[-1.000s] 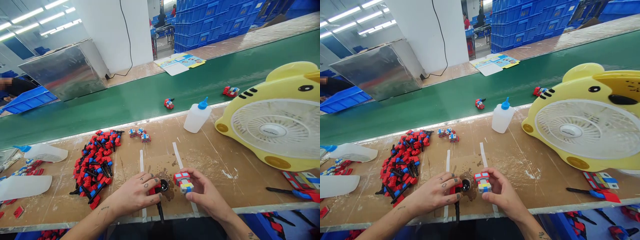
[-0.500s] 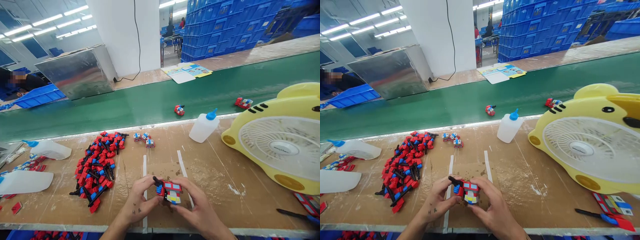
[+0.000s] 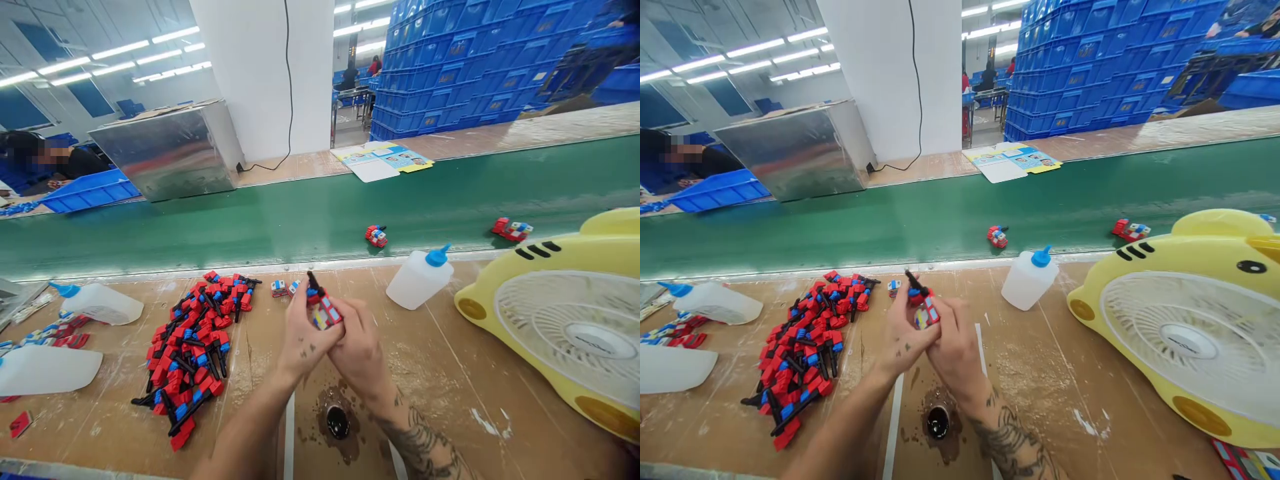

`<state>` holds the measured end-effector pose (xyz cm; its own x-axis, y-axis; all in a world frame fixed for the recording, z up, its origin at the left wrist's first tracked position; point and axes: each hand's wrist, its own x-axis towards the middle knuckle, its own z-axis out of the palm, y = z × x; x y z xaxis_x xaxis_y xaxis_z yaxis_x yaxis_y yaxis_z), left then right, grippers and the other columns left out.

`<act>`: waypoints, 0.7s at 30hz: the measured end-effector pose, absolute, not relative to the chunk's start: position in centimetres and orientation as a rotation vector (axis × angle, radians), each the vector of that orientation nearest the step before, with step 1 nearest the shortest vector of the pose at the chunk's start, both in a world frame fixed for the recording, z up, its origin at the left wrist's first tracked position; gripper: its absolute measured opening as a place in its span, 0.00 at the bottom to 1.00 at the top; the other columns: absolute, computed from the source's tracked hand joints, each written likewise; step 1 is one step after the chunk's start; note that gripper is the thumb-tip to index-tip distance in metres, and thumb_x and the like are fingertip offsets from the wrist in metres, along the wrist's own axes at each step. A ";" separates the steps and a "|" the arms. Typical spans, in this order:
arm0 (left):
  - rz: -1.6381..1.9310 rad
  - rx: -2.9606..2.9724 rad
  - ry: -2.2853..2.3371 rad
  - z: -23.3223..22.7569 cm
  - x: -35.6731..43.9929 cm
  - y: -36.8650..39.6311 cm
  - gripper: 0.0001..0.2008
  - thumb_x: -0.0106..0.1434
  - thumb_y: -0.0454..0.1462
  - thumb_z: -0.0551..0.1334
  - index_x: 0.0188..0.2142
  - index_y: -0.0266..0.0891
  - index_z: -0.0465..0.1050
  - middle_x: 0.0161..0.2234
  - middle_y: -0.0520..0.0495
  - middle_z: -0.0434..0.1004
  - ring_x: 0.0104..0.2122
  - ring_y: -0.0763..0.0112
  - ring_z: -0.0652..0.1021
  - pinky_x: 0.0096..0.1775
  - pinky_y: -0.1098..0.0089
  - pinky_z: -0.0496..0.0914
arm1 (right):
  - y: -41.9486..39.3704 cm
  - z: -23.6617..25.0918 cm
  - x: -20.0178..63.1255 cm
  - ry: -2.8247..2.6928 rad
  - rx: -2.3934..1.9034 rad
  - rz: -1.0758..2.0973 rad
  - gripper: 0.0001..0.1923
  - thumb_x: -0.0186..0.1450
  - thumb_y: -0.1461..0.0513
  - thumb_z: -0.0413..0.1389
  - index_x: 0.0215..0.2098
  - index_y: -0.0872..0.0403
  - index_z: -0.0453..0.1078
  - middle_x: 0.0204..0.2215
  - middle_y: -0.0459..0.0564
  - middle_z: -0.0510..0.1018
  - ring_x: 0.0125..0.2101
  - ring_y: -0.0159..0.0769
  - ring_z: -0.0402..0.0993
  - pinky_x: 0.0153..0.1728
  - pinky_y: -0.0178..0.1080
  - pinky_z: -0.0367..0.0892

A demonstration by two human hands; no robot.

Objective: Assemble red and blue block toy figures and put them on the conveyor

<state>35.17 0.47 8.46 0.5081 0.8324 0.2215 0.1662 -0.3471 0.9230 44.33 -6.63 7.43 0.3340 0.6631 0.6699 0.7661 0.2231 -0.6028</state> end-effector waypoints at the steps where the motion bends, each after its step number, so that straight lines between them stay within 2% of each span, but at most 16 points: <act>1: 0.840 1.910 0.825 9.0 36.0 2.5 0.38 0.56 0.36 0.68 0.63 0.40 0.53 0.48 0.43 0.74 0.46 0.62 0.77 0.50 0.64 0.72 | -5.8 7.1 45.2 -1.356 -1.501 -0.065 0.23 0.67 0.67 0.54 0.60 0.52 0.63 0.48 0.58 0.70 0.49 0.48 0.69 0.49 0.51 0.70; 4: 0.650 2.271 0.887 10.2 39.1 9.4 0.38 0.58 0.40 0.69 0.63 0.36 0.53 0.46 0.44 0.74 0.45 0.65 0.77 0.50 0.66 0.71 | -3.8 5.4 47.7 -1.293 -1.567 0.145 0.31 0.66 0.60 0.59 0.64 0.54 0.57 0.52 0.60 0.68 0.53 0.51 0.66 0.53 0.54 0.67; 7: 0.378 2.526 1.014 10.8 43.0 16.4 0.40 0.59 0.42 0.69 0.64 0.33 0.51 0.48 0.41 0.74 0.48 0.63 0.76 0.52 0.66 0.69 | -2.4 3.2 49.1 -1.269 -1.637 0.370 0.32 0.63 0.58 0.62 0.62 0.55 0.58 0.50 0.59 0.71 0.50 0.51 0.69 0.52 0.55 0.67; 9: 0.214 2.580 1.045 11.0 45.6 20.0 0.34 0.60 0.41 0.69 0.61 0.32 0.58 0.48 0.40 0.74 0.47 0.61 0.76 0.50 0.63 0.71 | -1.7 2.2 49.0 -1.372 -1.629 0.466 0.28 0.62 0.60 0.62 0.59 0.54 0.62 0.49 0.56 0.72 0.50 0.49 0.70 0.53 0.53 0.66; 11: 0.020 2.622 1.071 10.8 47.9 22.5 0.24 0.64 0.41 0.67 0.56 0.34 0.66 0.48 0.40 0.74 0.46 0.60 0.77 0.48 0.59 0.73 | -0.9 1.5 48.3 -1.493 -1.585 0.494 0.26 0.60 0.63 0.63 0.56 0.52 0.66 0.49 0.53 0.73 0.50 0.47 0.70 0.53 0.49 0.66; 14: -0.219 2.648 1.095 9.7 50.4 24.4 0.17 0.68 0.42 0.63 0.53 0.36 0.70 0.50 0.42 0.73 0.46 0.60 0.76 0.47 0.56 0.74 | 0.3 0.8 46.9 -1.551 -1.580 0.478 0.23 0.58 0.68 0.63 0.51 0.51 0.70 0.44 0.52 0.75 0.46 0.47 0.71 0.49 0.47 0.68; 18: -0.314 2.672 1.064 7.8 51.7 24.8 0.22 0.68 0.42 0.63 0.59 0.38 0.65 0.56 0.40 0.68 0.49 0.58 0.75 0.48 0.54 0.74 | 1.2 0.4 46.2 -1.534 -1.627 0.489 0.17 0.58 0.68 0.63 0.46 0.52 0.74 0.38 0.53 0.74 0.42 0.51 0.71 0.45 0.50 0.68; 21: -0.270 2.701 0.992 7.4 50.8 24.5 0.28 0.68 0.44 0.63 0.63 0.39 0.59 0.59 0.38 0.65 0.52 0.55 0.73 0.51 0.52 0.72 | 0.6 1.1 46.6 -1.516 -1.551 0.571 0.16 0.61 0.66 0.60 0.48 0.51 0.75 0.40 0.52 0.74 0.41 0.45 0.73 0.44 0.44 0.70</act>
